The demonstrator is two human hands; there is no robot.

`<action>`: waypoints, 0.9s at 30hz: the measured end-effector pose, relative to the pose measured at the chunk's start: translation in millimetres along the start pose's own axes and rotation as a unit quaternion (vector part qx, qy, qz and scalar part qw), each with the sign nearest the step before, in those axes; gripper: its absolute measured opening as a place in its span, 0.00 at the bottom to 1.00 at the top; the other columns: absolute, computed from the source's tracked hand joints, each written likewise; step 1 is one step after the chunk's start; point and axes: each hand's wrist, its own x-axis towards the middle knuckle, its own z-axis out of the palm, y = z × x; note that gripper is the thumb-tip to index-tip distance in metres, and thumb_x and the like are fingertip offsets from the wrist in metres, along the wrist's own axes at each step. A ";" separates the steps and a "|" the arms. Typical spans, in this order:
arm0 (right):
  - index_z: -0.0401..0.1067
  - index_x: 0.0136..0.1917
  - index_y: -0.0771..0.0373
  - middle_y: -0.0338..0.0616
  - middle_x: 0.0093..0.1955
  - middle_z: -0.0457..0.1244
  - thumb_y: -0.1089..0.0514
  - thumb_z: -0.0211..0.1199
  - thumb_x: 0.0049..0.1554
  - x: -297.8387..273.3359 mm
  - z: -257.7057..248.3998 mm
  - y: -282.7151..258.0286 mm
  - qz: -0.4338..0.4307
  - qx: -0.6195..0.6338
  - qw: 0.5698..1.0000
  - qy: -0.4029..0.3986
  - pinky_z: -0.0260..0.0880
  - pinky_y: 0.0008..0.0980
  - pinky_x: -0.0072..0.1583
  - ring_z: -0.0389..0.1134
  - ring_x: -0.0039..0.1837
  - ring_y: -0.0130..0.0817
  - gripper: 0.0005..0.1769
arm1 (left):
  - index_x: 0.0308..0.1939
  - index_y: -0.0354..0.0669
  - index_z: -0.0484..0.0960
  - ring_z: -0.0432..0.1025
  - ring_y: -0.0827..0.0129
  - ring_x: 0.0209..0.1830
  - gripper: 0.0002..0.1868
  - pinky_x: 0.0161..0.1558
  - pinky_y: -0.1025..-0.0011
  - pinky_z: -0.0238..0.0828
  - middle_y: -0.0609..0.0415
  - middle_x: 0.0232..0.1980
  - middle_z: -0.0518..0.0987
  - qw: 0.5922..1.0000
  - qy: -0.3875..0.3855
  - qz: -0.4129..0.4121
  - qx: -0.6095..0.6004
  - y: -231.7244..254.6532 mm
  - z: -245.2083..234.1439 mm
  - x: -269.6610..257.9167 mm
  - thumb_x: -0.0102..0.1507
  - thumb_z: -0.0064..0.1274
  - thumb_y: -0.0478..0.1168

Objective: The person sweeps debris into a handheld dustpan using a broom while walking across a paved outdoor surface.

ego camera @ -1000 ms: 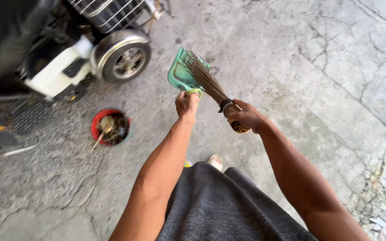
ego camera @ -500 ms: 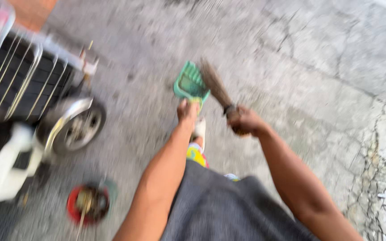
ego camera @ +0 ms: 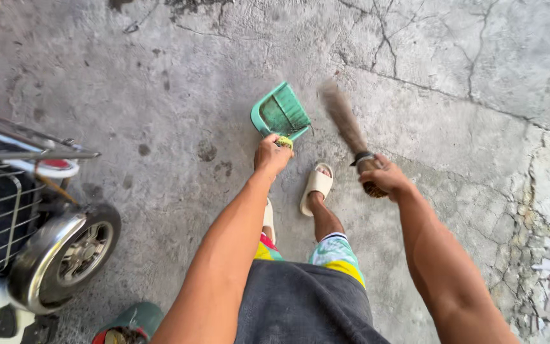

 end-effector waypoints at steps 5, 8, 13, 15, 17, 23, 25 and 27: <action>0.62 0.67 0.62 0.58 0.50 0.65 0.61 0.69 0.45 142.9 1.7 -0.6 -0.017 0.008 1.000 0.019 0.71 0.48 0.40 0.67 0.42 0.45 0.36 | 0.45 0.53 0.86 0.80 0.54 0.45 0.19 0.45 0.59 0.74 0.48 0.43 0.87 0.994 -0.039 -0.097 0.018 46.6 57.8 58.6 0.51 0.63 0.49; 0.78 0.52 0.66 0.57 0.50 0.68 0.32 0.67 0.53 161.2 60.4 5.5 -0.163 -0.349 0.921 -0.056 0.71 0.48 0.56 0.69 0.55 0.50 0.34 | 0.46 0.50 0.86 0.80 0.54 0.46 0.19 0.46 0.60 0.74 0.47 0.44 0.86 0.993 -0.041 -0.114 0.011 73.2 83.0 91.0 0.51 0.64 0.47; 0.58 0.76 0.58 0.49 0.61 0.66 0.55 0.74 0.41 72.0 37.5 -18.5 -0.060 -0.083 0.984 -0.149 0.69 0.38 0.61 0.69 0.60 0.42 0.52 | 0.47 0.47 0.85 0.80 0.59 0.48 0.23 0.49 0.65 0.75 0.49 0.46 0.86 0.993 -0.030 -0.110 -0.030 88.8 93.6 139.6 0.49 0.65 0.45; 0.59 0.78 0.52 0.51 0.56 0.66 0.60 0.69 0.40 55.7 -25.2 -43.9 0.022 0.043 0.973 -0.227 0.71 0.42 0.53 0.68 0.52 0.44 0.52 | 0.55 0.41 0.76 0.81 0.60 0.50 0.32 0.50 0.67 0.77 0.48 0.50 0.85 0.984 -0.007 -0.093 -0.151 92.3 83.7 147.1 0.47 0.65 0.41; 0.54 0.81 0.46 0.54 0.54 0.66 0.64 0.66 0.41 51.7 -79.4 -65.3 0.039 0.010 0.977 -0.209 0.71 0.44 0.48 0.68 0.48 0.45 0.55 | 0.54 0.42 0.80 0.80 0.61 0.50 0.30 0.51 0.67 0.75 0.48 0.50 0.85 0.990 -0.017 -0.111 -0.087 106.8 65.9 148.8 0.47 0.64 0.41; 0.55 0.76 0.55 0.52 0.53 0.65 0.68 0.66 0.48 129.0 -147.5 -120.8 0.029 -0.052 0.997 -0.058 0.73 0.41 0.44 0.68 0.44 0.40 0.45 | 0.54 0.45 0.84 0.79 0.58 0.52 0.28 0.51 0.66 0.74 0.46 0.50 0.85 0.992 -0.040 -0.120 -0.002 161.0 44.3 178.5 0.48 0.62 0.43; 0.65 0.70 0.63 0.51 0.47 0.64 0.66 0.63 0.54 169.6 -136.7 -125.1 0.029 0.019 0.997 -0.066 0.69 0.40 0.39 0.64 0.40 0.37 0.29 | 0.55 0.46 0.83 0.77 0.57 0.53 0.30 0.52 0.66 0.73 0.46 0.51 0.83 0.993 -0.039 -0.109 0.017 164.9 50.1 200.6 0.47 0.64 0.43; 0.66 0.64 0.71 0.47 0.37 0.60 0.68 0.63 0.58 203.4 -96.9 -124.3 0.060 0.125 0.977 -0.160 0.61 0.36 0.32 0.58 0.32 0.34 0.21 | 0.52 0.47 0.83 0.78 0.55 0.51 0.29 0.50 0.64 0.73 0.44 0.49 0.83 0.994 -0.040 -0.088 0.057 166.4 61.0 218.6 0.46 0.65 0.43</action>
